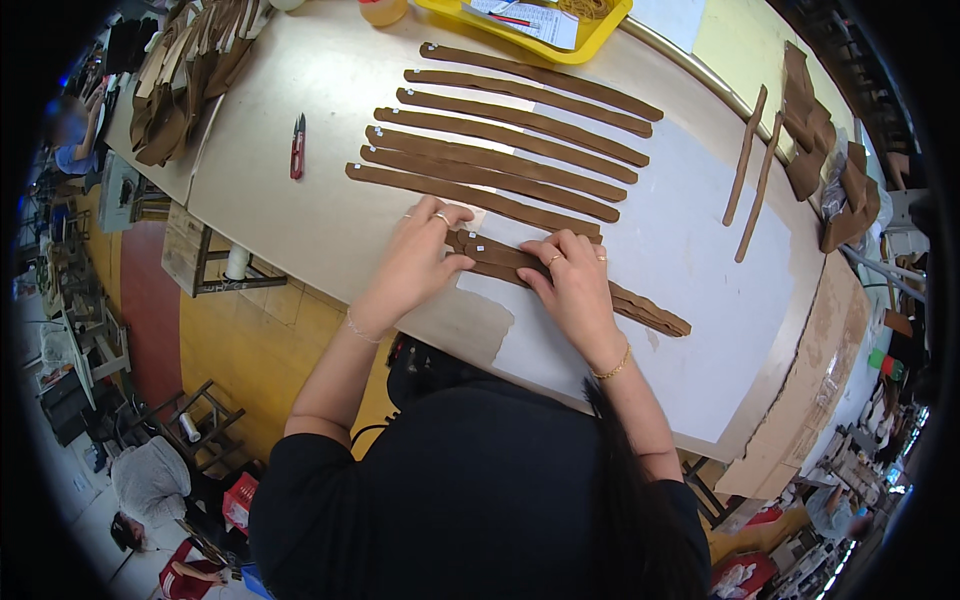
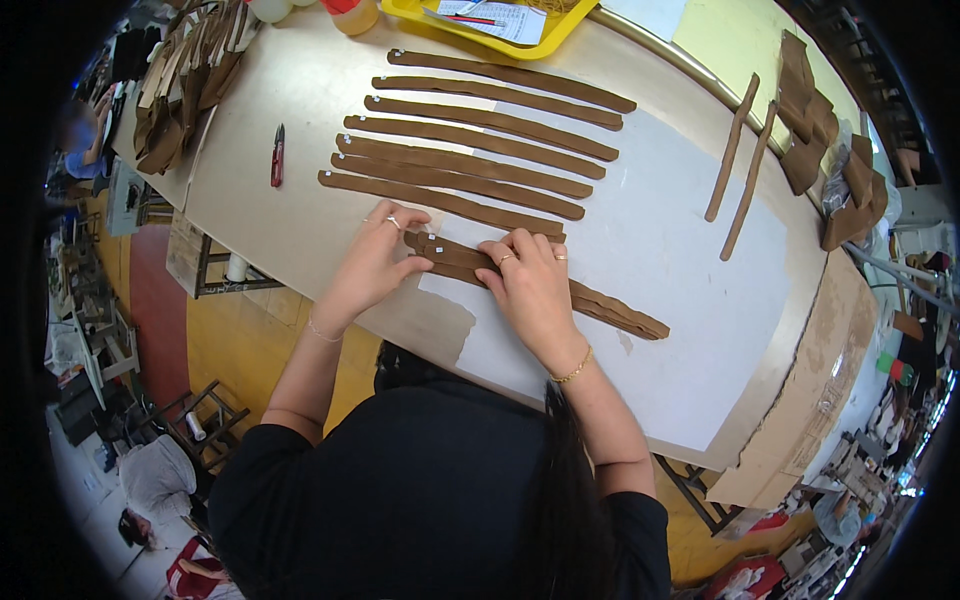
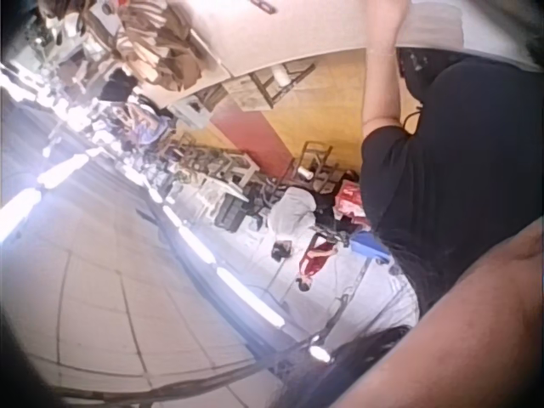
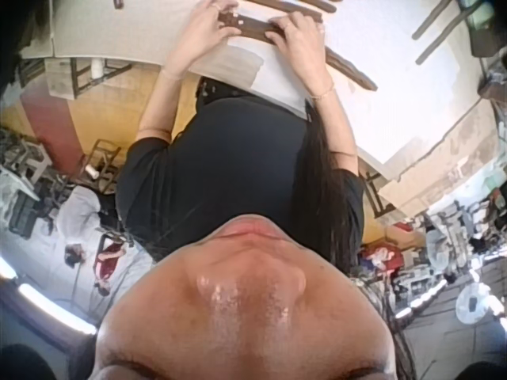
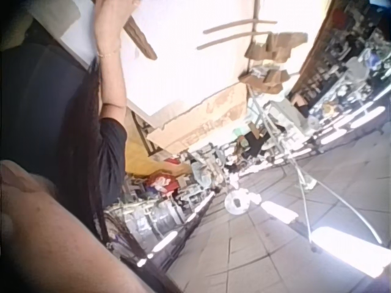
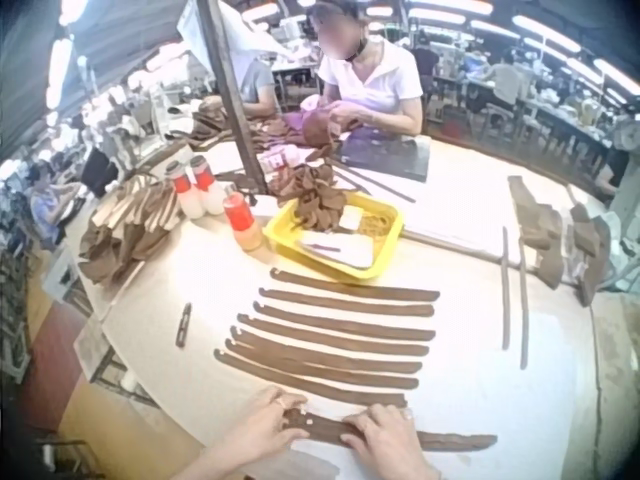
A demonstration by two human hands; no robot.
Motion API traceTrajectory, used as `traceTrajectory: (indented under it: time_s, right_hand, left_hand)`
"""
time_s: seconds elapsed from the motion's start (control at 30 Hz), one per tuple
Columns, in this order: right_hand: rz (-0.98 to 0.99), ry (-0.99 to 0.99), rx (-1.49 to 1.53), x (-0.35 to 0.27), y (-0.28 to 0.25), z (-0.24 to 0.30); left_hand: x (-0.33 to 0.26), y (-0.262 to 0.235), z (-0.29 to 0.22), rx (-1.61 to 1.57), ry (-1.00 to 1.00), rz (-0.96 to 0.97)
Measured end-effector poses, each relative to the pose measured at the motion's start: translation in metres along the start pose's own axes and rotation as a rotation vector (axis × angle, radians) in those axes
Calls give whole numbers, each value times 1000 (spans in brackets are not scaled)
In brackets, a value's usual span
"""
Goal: The person applies glue to the edges of brown leather pieces using a red glue bottle, then sets them aside. They later pick up a bundle of thin leather strips, separate them, and arrange them in parallel rows on the table.
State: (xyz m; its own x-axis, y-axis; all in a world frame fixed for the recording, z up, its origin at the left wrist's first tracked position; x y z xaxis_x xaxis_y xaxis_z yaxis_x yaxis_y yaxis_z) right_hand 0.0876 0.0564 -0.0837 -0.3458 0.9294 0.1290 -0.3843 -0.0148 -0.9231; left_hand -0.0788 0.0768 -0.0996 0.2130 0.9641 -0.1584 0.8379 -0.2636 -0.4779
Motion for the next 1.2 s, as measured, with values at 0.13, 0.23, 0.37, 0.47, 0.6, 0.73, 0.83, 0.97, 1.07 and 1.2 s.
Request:
traceTrajectory:
  time_s: [0.13, 0.23, 0.37, 0.47, 0.6, 0.73, 0.83, 0.97, 1.07, 1.2]
  right_hand:
    - [-13, -33, 25, -2, 2, 5]
    - [-10, -54, 56, -2, 3, 7]
    - [0, -148, 79, -3, 2, 14]
    - [12, -185, 137, -7, 3, 15]
    - [35, -130, 135, -6, 0, 17]
    - [54, -174, 184, -6, 3, 19]
    - [66, -144, 285, -4, 2, 18]
    - [54, -75, 295, -1, 8, 13]
    - [45, -50, 260, 1, 13, 14]
    - [116, -45, 230, 2, 19, 18]
  left_hand:
    - [-7, -1, 5, 12, -48, 87]
    - [-14, 6, 9, -50, -57, 98]
    - [-15, 9, 13, -48, -86, 66]
    - [-15, 9, 13, 27, -41, 61]
    - [-18, 8, 9, -56, 6, 24]
    - [-22, 19, 36, -500, -314, 97]
    - [-25, 31, 49, -775, -392, 121]
    - [-25, 34, 46, -823, -465, 162]
    - [-25, 33, 47, -867, -487, 142]
    - [-25, 33, 52, -867, -412, 144]
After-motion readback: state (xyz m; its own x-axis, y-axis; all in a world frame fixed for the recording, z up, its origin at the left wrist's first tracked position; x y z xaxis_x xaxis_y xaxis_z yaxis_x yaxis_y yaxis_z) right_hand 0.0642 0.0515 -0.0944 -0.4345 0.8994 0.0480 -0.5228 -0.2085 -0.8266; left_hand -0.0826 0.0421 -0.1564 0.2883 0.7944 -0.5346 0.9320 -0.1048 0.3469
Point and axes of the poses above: each hand's wrist, its own x-axis towards the middle knuckle, its own y-axis out of the palm, z = x × y, the point moved 10 cm from there along x, towards the middle knuckle, and after that the axes turned 15 degrees about -x, right-handed, at the moved point
